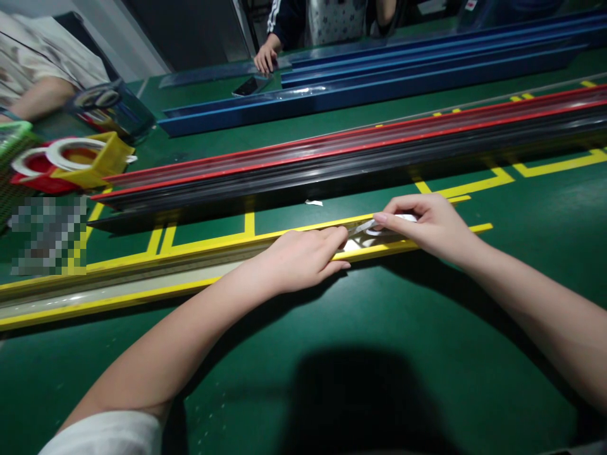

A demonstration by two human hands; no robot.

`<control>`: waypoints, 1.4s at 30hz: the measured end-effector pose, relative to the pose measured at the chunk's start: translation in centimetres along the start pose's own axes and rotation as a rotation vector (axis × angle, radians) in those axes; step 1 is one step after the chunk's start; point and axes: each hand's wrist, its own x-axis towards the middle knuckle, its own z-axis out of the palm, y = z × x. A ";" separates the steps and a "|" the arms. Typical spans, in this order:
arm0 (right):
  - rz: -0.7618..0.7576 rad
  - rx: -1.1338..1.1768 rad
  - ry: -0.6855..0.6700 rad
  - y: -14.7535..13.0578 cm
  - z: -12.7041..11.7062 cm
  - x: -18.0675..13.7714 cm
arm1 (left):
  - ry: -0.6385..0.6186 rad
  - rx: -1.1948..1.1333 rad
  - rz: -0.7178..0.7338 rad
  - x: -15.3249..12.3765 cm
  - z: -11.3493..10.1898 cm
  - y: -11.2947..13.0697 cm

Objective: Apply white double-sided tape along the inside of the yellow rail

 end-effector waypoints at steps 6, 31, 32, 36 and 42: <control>0.000 0.009 -0.007 -0.1 0.0 0.0 | -0.016 -0.024 0.022 0.1 0.0 -0.2; -0.048 0.067 0.133 -0.6 0.2 -0.1 | 0.051 0.160 0.032 1.6 -0.1 1.4; -0.051 0.069 0.139 -0.6 0.2 -0.1 | 0.053 0.156 0.033 1.5 -0.1 1.4; -0.049 0.076 0.150 -0.5 0.2 -0.2 | 0.043 0.142 0.036 1.5 -0.2 1.2; -0.035 0.078 0.139 -0.3 0.3 -0.1 | 0.043 0.135 0.044 1.6 -0.1 1.0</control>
